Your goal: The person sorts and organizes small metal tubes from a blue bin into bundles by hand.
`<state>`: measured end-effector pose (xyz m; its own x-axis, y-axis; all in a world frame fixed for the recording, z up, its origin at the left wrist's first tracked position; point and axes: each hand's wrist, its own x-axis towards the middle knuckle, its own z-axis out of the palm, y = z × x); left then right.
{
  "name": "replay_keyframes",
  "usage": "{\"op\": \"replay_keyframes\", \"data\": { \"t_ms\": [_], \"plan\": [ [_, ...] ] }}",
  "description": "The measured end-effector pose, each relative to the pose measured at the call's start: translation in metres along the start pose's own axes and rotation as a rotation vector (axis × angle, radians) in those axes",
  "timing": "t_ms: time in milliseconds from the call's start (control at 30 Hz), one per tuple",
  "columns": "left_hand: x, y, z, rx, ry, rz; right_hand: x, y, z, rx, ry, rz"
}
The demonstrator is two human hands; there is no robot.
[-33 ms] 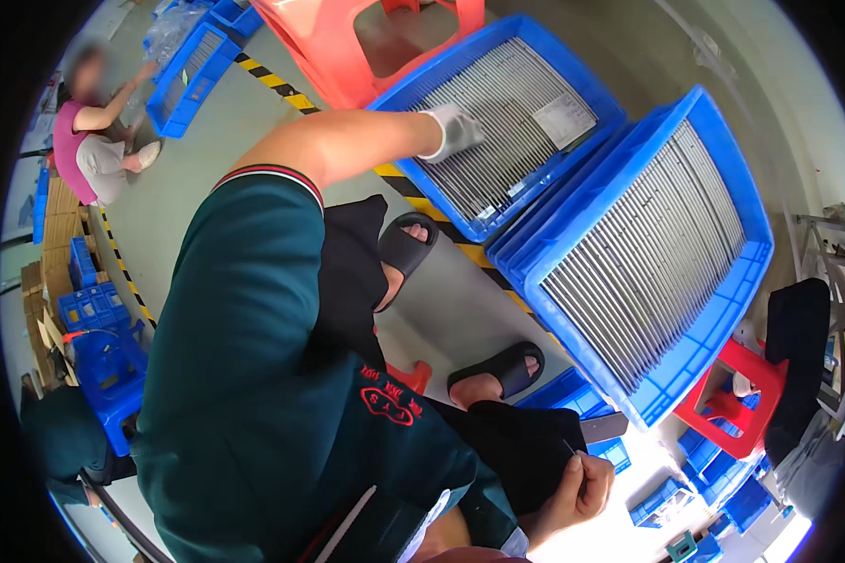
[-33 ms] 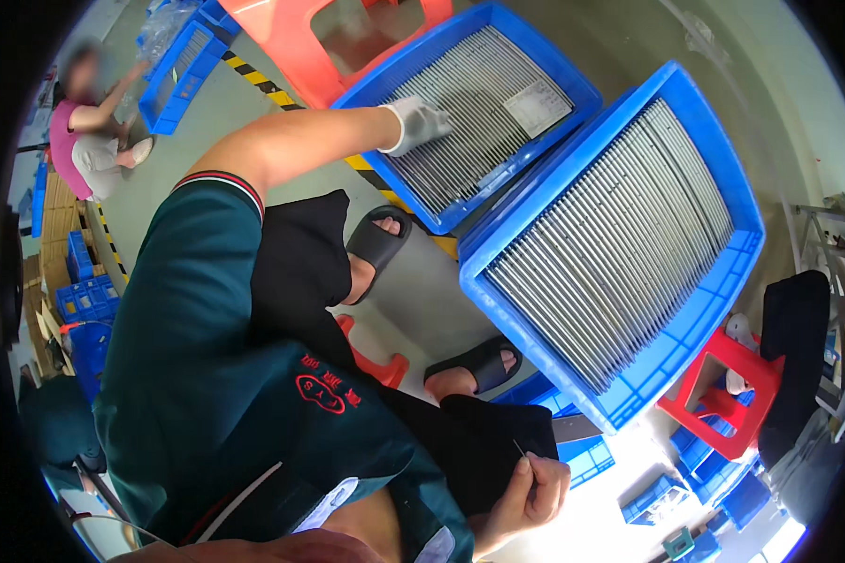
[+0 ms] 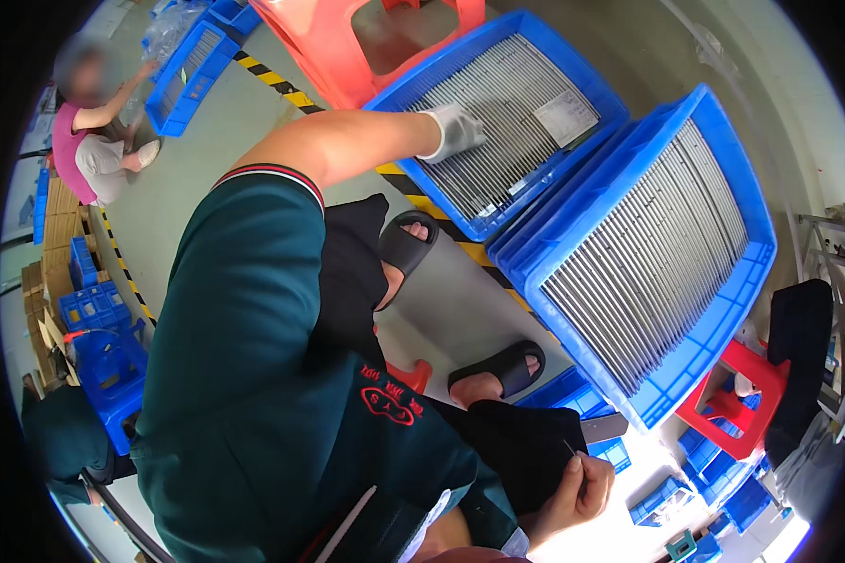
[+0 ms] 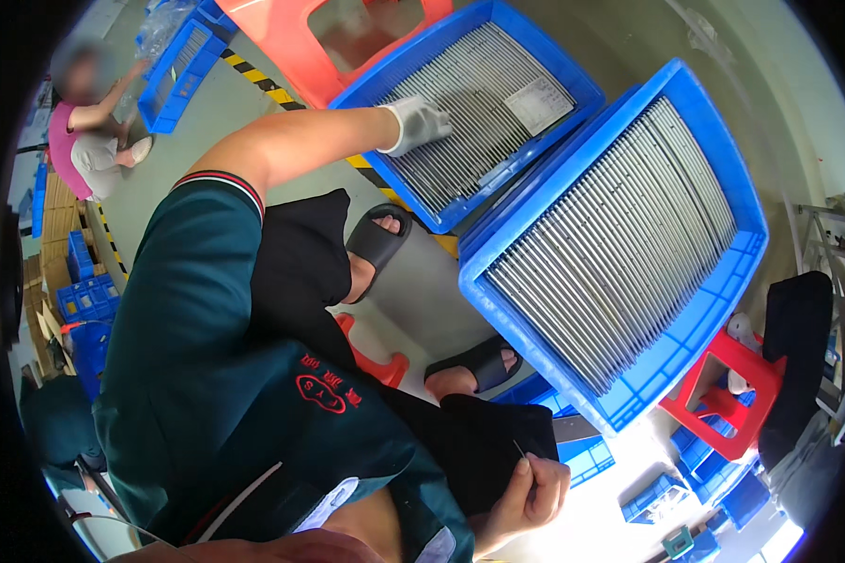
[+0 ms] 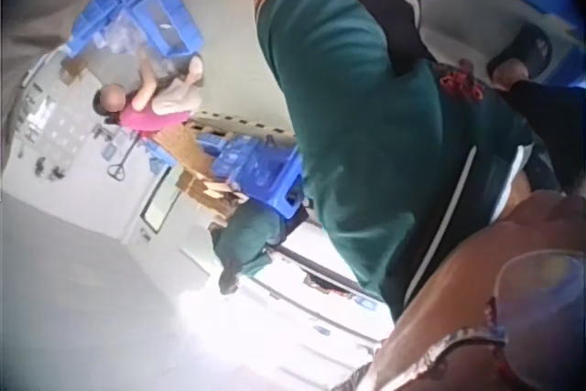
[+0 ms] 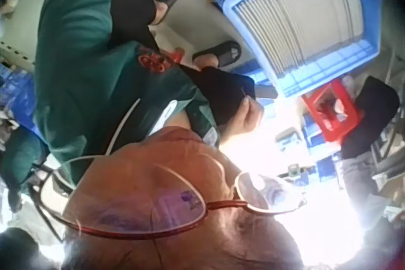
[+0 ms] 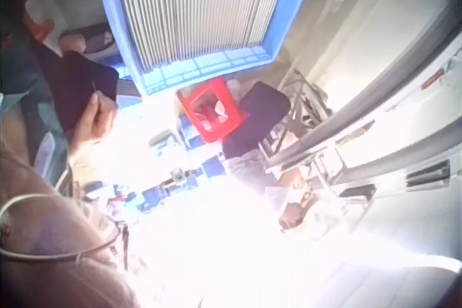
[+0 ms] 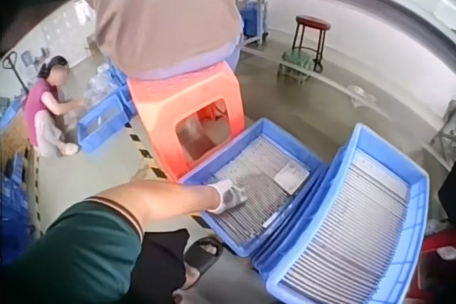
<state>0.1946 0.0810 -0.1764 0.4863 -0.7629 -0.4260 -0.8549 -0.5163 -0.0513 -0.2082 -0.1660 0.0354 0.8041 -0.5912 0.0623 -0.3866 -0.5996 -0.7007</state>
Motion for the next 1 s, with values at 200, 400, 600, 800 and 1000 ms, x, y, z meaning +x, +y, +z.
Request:
{"op": "replay_keyframes", "data": {
  "t_ms": [200, 400, 600, 800, 1000],
  "plan": [
    [0.004, -0.003, 0.020, 0.025, 0.050, 0.135, 0.007, -0.007, 0.005, -0.055, -0.043, 0.003],
    [0.031, -0.006, 0.037, -0.172, 0.065, 0.083, 0.010, -0.011, 0.006, -0.081, -0.073, -0.049],
    [0.059, -0.003, 0.040, -0.275, 0.056, -0.041, 0.011, -0.011, 0.008, -0.070, -0.096, -0.078],
    [0.045, 0.004, 0.037, -0.066, 0.048, -0.003, 0.010, -0.011, 0.008, -0.087, -0.087, -0.097],
    [0.035, 0.004, 0.037, -0.118, 0.104, 0.015, 0.010, -0.013, 0.007, -0.086, -0.090, -0.093]
  ]
}}
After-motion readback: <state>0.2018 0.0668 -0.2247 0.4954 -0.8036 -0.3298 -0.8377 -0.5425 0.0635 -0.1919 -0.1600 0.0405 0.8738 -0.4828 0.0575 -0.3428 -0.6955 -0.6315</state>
